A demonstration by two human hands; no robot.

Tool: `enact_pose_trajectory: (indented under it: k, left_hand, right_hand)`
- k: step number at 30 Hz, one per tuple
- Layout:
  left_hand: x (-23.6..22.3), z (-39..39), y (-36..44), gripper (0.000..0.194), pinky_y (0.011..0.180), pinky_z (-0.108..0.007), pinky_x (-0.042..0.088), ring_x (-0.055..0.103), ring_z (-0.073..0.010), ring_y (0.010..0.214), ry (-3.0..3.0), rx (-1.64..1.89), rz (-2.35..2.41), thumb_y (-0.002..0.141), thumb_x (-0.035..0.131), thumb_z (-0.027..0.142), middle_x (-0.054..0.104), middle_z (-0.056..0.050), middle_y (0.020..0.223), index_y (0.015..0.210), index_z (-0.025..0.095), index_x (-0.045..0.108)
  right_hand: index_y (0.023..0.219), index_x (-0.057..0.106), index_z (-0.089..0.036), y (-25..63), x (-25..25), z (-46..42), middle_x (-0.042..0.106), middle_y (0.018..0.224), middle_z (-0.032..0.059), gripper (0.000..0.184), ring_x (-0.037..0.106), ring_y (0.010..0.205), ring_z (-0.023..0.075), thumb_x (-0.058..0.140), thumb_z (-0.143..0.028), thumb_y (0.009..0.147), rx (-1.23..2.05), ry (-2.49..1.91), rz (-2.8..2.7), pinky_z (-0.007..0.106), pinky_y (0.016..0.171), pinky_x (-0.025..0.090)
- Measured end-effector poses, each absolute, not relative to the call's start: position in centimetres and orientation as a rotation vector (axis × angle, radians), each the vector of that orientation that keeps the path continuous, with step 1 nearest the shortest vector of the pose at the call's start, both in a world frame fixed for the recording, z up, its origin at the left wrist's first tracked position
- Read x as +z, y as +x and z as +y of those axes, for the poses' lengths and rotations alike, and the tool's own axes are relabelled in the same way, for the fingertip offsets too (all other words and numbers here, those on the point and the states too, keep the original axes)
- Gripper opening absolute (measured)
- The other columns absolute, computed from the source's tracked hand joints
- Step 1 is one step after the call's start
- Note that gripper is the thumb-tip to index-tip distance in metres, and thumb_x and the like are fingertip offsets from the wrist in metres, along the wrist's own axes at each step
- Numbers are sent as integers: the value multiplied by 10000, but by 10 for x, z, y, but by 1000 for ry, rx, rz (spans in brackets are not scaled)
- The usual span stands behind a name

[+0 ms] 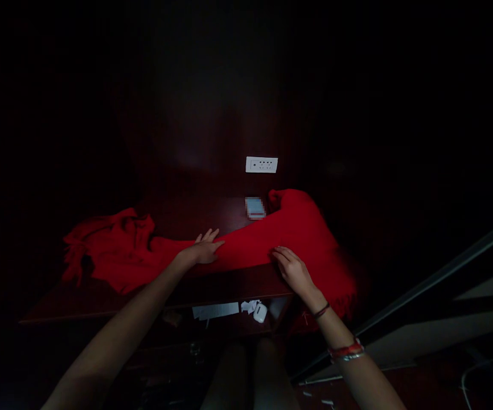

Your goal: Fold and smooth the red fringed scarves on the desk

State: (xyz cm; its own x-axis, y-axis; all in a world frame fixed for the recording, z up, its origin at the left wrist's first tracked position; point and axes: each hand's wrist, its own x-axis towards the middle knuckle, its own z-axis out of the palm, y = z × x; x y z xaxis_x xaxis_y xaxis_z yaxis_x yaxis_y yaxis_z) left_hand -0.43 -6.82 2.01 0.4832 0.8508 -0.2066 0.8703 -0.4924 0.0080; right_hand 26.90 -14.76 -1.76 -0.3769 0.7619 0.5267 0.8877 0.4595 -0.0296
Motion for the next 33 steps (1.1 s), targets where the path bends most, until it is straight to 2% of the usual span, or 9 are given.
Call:
enact_pose_trajectory:
  k: [3, 5, 7, 9, 12, 17, 22, 27, 33]
  left_hand:
    - [23, -81, 31, 417, 904, -346, 271, 305, -222, 1140, 2886, 100, 1226, 783, 371, 334, 308, -110, 1266, 1173, 188, 394]
    - [18, -90, 48, 375, 836, -305, 346, 420, -201, 1030, 2974, 136, 1075, 760, 414, 301, 425, -100, 1152, 1112, 176, 448]
    - [12, -95, 57, 327, 776, -289, 383, 460, -197, 972, 3028, 71, 1005, 742, 420, 185, 480, -91, 1069, 1063, 175, 482]
    - [7, -97, 58, 361, 746, -276, 394, 468, -188, 962, 3062, 47, 971, 730, 370, 71, 495, -88, 1043, 1055, 180, 484]
    - [5, -96, 54, 409, 725, -274, 401, 476, -183, 955, 3066, 87, 998, 732, 323, 22, 498, -90, 1047, 1081, 188, 457]
    - [9, -98, 43, 351, 770, -291, 392, 457, -194, 991, 3014, 214, 1234, 746, 324, 58, 479, -98, 1093, 1056, 156, 458]
    - [4, -106, 28, 357, 756, -282, 399, 459, -186, 983, 3023, 86, 1161, 723, 340, 35, 482, -85, 1084, 1024, 170, 475]
    - [6, -103, 25, 237, 740, -272, 393, 485, -170, 891, 2985, 96, 1116, 768, 329, 105, 522, -81, 947, 918, 148, 508]
    - [18, -87, 11, 171, 726, -224, 368, 474, -120, 780, 2912, 264, 978, 792, 330, 152, 511, -27, 837, 797, 160, 501]
  right_hand:
    - [1057, 515, -131, 284, -3, -151, 494, 1108, 93, 329, 378, 1079, 181, 357, -96, 771, -472, -1429, -2188, 330, 928, 315]
    - [1040, 525, -137, 294, 1, -152, 496, 1102, 97, 316, 379, 1073, 195, 373, -100, 766, -555, -1463, -2224, 348, 918, 317]
    - [1026, 533, -138, 301, 0, -151, 505, 1088, 100, 303, 388, 1059, 205, 390, -100, 762, -634, -1492, -2293, 356, 909, 316]
    - [1009, 540, -137, 302, -4, -150, 514, 1072, 102, 284, 398, 1042, 213, 408, -107, 759, -708, -1523, -2344, 359, 900, 311]
    - [999, 538, -138, 296, -6, -147, 519, 1056, 101, 267, 408, 1014, 218, 429, -113, 756, -802, -1549, -2375, 349, 882, 307]
    - [932, 555, -148, 290, 2, -144, 553, 947, 88, 213, 450, 902, 208, 436, -109, 759, -851, -1562, -2410, 314, 792, 336]
    - [960, 535, -146, 300, 6, -146, 559, 904, 75, 218, 453, 855, 194, 429, -118, 771, -806, -1529, -2449, 300, 757, 325]
    - [996, 517, -152, 293, 1, -146, 543, 972, 73, 234, 426, 914, 195, 405, -223, 803, -720, -1361, -2549, 323, 806, 289]
    - [972, 530, -143, 283, -3, -140, 542, 921, 87, 223, 427, 883, 194, 381, -165, 807, -787, -1390, -2532, 326, 788, 287]
